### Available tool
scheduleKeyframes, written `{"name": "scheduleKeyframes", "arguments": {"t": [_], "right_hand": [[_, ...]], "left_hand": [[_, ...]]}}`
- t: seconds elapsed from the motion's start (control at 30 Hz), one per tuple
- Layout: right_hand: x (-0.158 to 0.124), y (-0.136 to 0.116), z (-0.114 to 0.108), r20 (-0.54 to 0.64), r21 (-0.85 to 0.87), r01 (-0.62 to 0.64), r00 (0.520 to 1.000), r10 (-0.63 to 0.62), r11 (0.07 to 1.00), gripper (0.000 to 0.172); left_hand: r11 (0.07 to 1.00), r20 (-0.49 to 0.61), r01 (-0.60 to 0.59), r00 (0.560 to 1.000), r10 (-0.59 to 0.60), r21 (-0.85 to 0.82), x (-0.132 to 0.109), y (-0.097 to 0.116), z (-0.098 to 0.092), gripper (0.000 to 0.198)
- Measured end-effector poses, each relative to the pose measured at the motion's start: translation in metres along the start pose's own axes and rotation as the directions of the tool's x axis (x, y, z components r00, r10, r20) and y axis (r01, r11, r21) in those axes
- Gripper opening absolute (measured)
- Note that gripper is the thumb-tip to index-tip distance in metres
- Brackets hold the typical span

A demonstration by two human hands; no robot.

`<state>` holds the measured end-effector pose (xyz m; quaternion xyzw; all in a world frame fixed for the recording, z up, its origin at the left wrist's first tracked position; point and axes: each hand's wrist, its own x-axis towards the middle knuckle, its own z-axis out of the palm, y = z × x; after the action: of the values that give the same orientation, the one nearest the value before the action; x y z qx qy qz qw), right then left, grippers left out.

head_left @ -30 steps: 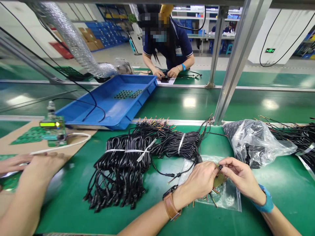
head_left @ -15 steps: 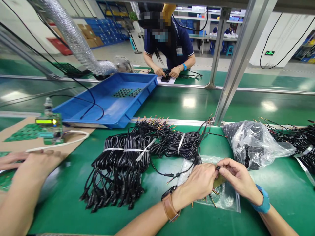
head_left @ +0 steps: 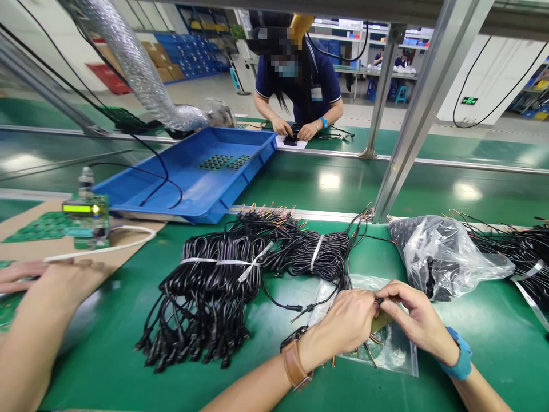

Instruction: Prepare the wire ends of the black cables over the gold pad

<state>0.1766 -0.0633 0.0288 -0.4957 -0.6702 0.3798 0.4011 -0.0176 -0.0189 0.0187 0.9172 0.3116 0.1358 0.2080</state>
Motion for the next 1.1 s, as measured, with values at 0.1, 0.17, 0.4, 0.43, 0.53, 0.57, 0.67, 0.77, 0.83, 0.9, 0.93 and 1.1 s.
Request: {"name": "scheduleKeyframes", "arguments": {"t": [0.1,0.17,0.4,0.43,0.53,0.57,0.67,0.77,0.83,0.9,0.93,1.1], "right_hand": [[0.001,0.001,0.000,0.020,0.025,-0.050,0.999,0.050,0.998,0.016],[0.002,0.001,-0.001,0.027,0.061,-0.102,0.995,0.100,0.993,0.020],[0.005,0.006,-0.003,-0.019,0.149,-0.229,0.972,0.234,0.962,0.033],[0.006,0.007,-0.004,-0.024,0.160,-0.238,0.969,0.245,0.958,0.035],[0.007,0.007,-0.004,-0.043,0.220,-0.273,0.956,0.289,0.936,0.040],[0.007,0.007,-0.004,-0.046,0.246,-0.288,0.950,0.308,0.926,0.042],[0.008,0.005,-0.003,-0.031,0.311,-0.324,0.936,0.350,0.894,0.045],[0.008,0.003,-0.002,-0.004,0.358,-0.338,0.931,0.364,0.870,0.045],[0.008,0.003,-0.001,0.006,0.375,-0.337,0.933,0.361,0.864,0.044],[0.007,0.003,-0.001,0.010,0.369,-0.330,0.936,0.352,0.869,0.043],[0.007,0.004,-0.001,0.012,0.360,-0.327,0.938,0.346,0.874,0.043],[0.003,0.005,0.001,-0.028,0.213,-0.256,0.963,0.268,0.943,0.037]], "left_hand": [[0.999,0.072,0.050,0.996,-0.049,-0.011,0.002,0.004,-0.007,0.017],[0.995,0.105,0.097,0.990,-0.093,-0.025,0.002,0.008,-0.013,0.013],[0.957,0.003,0.087,0.996,-0.089,-0.278,0.002,0.005,-0.013,0.017],[0.948,-0.024,0.090,0.994,-0.102,-0.304,0.002,0.004,-0.011,0.018],[0.930,-0.083,0.093,0.988,-0.131,-0.356,0.003,0.001,-0.004,0.015],[0.921,-0.105,0.089,0.985,-0.138,-0.379,0.004,0.000,-0.002,0.014],[0.896,-0.172,0.067,0.972,-0.157,-0.440,0.005,-0.001,0.001,0.014],[0.889,-0.214,0.030,0.966,-0.142,-0.457,0.006,-0.002,0.002,0.016],[0.891,-0.227,0.012,0.965,-0.128,-0.453,0.005,-0.002,0.002,0.016],[0.897,-0.237,0.008,0.963,-0.125,-0.442,0.005,-0.002,0.002,0.017],[0.900,-0.241,0.009,0.962,-0.126,-0.435,0.005,-0.002,0.003,0.018],[0.924,-0.257,0.013,0.959,-0.120,-0.383,0.004,-0.004,0.006,0.018]]}}
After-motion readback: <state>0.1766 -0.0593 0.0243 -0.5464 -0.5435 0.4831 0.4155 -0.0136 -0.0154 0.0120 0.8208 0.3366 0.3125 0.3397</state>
